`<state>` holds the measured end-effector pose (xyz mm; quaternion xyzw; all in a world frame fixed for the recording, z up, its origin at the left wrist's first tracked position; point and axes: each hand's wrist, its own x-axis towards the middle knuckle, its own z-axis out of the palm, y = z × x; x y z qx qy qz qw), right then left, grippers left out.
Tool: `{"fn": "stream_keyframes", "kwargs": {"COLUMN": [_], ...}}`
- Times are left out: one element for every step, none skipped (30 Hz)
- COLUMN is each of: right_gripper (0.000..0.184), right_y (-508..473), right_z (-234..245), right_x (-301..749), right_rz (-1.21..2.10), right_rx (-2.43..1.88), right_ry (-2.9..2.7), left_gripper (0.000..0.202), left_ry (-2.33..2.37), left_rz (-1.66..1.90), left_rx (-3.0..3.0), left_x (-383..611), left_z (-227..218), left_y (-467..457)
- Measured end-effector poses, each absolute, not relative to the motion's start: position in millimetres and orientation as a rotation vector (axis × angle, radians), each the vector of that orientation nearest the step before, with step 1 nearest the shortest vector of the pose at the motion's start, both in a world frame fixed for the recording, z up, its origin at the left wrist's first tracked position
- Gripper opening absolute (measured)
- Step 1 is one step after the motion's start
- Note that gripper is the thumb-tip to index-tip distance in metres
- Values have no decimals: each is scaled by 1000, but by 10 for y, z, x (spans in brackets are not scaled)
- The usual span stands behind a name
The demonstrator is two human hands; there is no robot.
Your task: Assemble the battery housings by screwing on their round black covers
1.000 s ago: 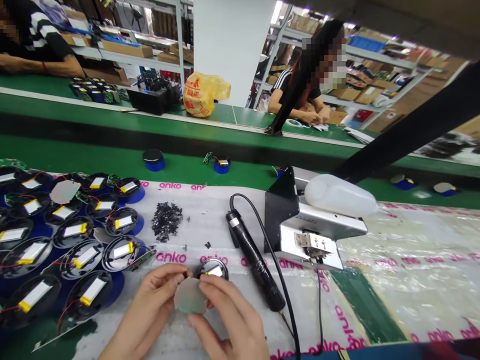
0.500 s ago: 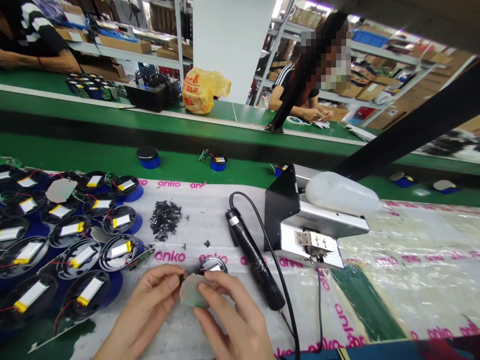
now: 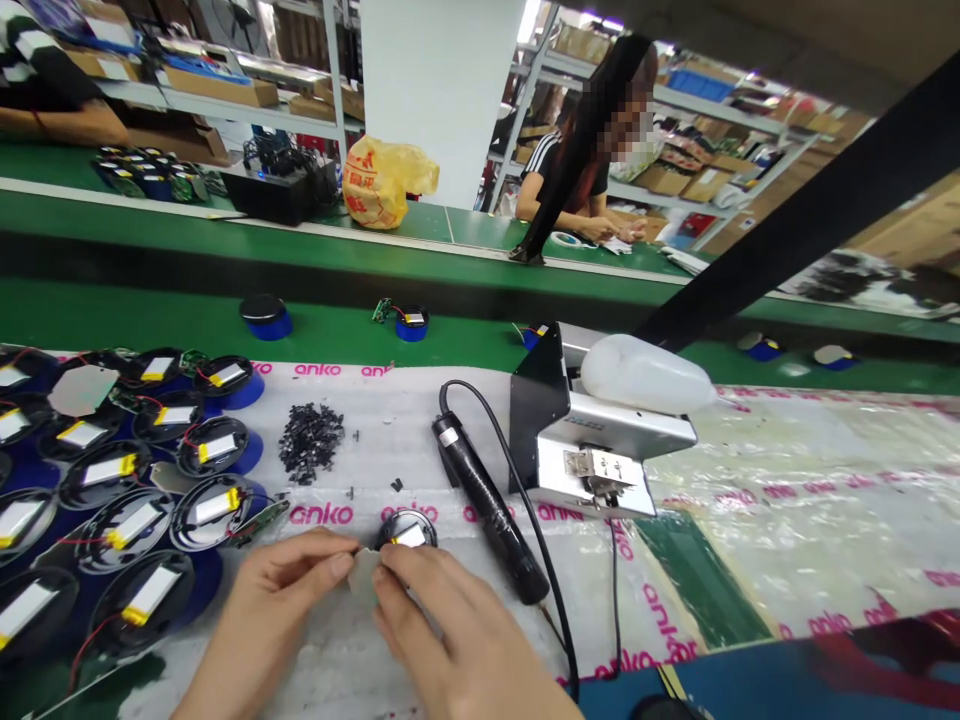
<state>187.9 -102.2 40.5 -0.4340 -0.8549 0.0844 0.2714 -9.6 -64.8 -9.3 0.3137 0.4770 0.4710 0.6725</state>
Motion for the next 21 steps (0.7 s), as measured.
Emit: {"fn": "stream_keyframes", "kwargs": {"right_gripper": [35,33,32,32,34,36,39,42,45,47,48,49,50,49,48,47,46,45,45,46,47], "right_y": [-1018,-1019,-1023,-1030,-1038,-1047,-1056,-1066,-1076,-1089,-1103,-1119,-1135,-1151,-1163,-1171,-1173,-1168,-1158,-1143,-1127], "right_z": [409,413,416,414,408,397,382,363,342,320,297,274,250,227,203,182,163,149,140,137,142], "right_x": [1901,1921,1936,1948,1956,1963,1967,1972,1976,1979,1982,1982,1980,1973,1960,1943,1921,1898,1874,1854,1841], "right_rz": [186,148,109,71,38,15,-3,4,33,76,129,192,261,325,380,428,461,485,494,495,488], "right_rx": [-1166,-1177,-1190,-1203,-1221,-1236,-1249,-1258,-1268,-1283,-1300,-1313,-1323,-1333,-1343,-1346,-1344,-1341,-1330,-1311,-1290], "right_ry": [-2357,-2398,-2426,-2437,-2433,-2423,-2409,-2392,-2372,-2350,-2317,-2270,-2207,-2132,-2054,-1987,-1930,-1888,-1859,-1841,-1828], "left_gripper": [10,8,7,9,12,16,19,23,28,34,42,49,56,61,67,73,80,83,83,81,77], "left_ry": [1104,1126,1144,1154,1158,1156,1145,1132,1118,1109,1121,1156,1215,1284,1343,1373,1365,1334,1303,1286,1284], "left_rz": [1032,999,976,962,954,948,946,945,945,953,975,1006,1030,1029,999,944,874,809,768,753,747], "left_rx": [782,847,903,958,1016,1072,1116,1148,1165,1167,1155,1141,1141,1166,1221,1304,1404,1497,1564,1601,1603], "left_x": [-109,-113,-108,-94,-73,-50,-30,-17,-15,-26,-47,-75,-102,-119,-121,-103,-67,-14,46,105,155], "left_z": [-63,-25,17,58,96,125,143,149,141,123,97,66,35,5,-20,-38,-50,-54,-50,-39,-21], "left_y": [-636,-631,-637,-658,-694,-746,-809,-878,-945,-1004,-1048,-1073,-1077,-1062,-1030,-984,-930,-871,-812,-755,-706]}}
